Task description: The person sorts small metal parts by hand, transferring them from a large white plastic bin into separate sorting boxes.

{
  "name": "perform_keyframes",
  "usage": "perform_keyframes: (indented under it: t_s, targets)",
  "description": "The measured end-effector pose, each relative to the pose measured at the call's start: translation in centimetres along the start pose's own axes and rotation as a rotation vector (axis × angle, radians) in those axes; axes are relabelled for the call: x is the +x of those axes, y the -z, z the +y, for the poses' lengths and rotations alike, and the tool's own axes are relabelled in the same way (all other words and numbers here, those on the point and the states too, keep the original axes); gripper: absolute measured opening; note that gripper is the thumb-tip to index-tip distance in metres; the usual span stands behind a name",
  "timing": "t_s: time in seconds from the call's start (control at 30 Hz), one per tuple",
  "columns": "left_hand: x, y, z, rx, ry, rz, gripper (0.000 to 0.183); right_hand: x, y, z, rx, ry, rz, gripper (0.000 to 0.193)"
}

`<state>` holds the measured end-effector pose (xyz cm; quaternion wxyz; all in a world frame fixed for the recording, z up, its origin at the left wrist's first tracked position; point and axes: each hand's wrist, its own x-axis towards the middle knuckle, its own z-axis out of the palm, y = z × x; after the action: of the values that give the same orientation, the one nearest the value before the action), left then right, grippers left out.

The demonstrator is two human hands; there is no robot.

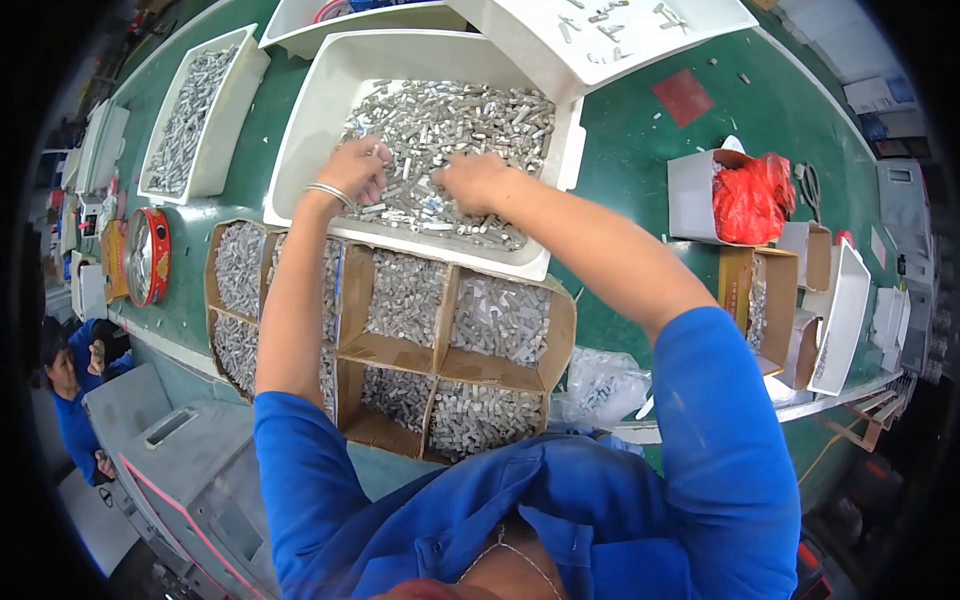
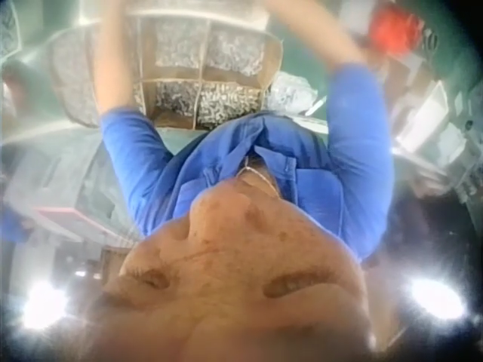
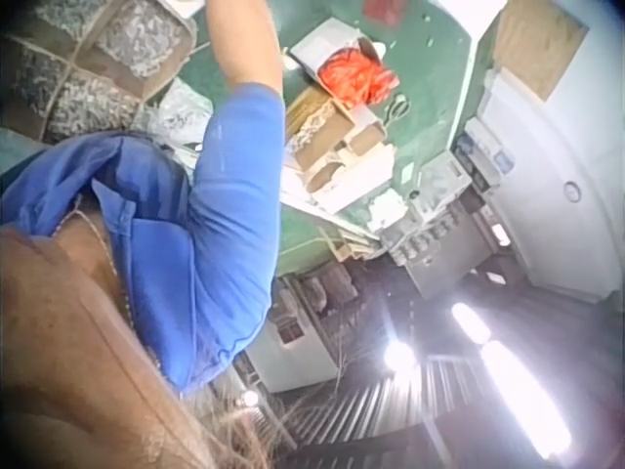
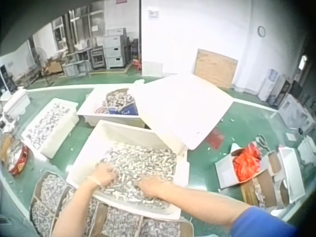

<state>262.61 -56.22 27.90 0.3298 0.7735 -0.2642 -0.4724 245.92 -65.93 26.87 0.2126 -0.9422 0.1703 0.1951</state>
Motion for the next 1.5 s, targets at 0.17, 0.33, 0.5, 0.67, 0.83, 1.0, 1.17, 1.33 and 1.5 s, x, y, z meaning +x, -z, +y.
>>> perform_keyframes:
  t_s: [0.17,0.33,0.5,0.67,0.83,1.0,1.17,1.33,1.5]
  targets:
    - [0.7,0.3,-1.6,0.613,-0.276,-0.044,0.017,0.4,-0.5,0.2,-0.112,0.092,-0.279,0.030]
    - [1.3,0.7,-1.8,0.625,-0.202,-0.093,0.019,-0.2,0.1,3.7,-0.028,0.072,-0.280,0.025]
    - [1.2,-2.8,-2.0,1.242,-0.387,-0.326,0.028,0.1,2.0,4.5,0.122,0.058,-0.064,0.019]
    - [1.9,-3.0,-3.0,1.261,-0.307,-0.377,0.027,0.9,3.5,3.8,0.575,-0.092,-0.098,0.015]
    - [0.0,-0.9,-0.4,0.941,-0.286,-0.317,0.017,0.2,2.6,2.8,0.068,-0.048,-0.010,0.018]
    - [-1.0,2.8,-0.5,-0.184,-0.109,-0.322,0.017,0.0,-0.7,-0.2,-0.137,0.020,-0.225,0.024]
    - [-1.5,4.0,-1.1,-0.890,-0.530,-0.466,0.020,0.8,-0.3,-1.2,-0.170,0.043,-0.382,0.029]
    - [-2.2,3.5,0.4,-1.257,-0.570,-0.572,0.025,1.7,1.2,1.8,0.989,-0.103,-0.395,0.015]
    - [-0.5,5.1,-1.2,-1.176,-0.408,-0.489,0.020,4.1,-0.2,-0.7,1.348,-0.090,-0.223,0.016]
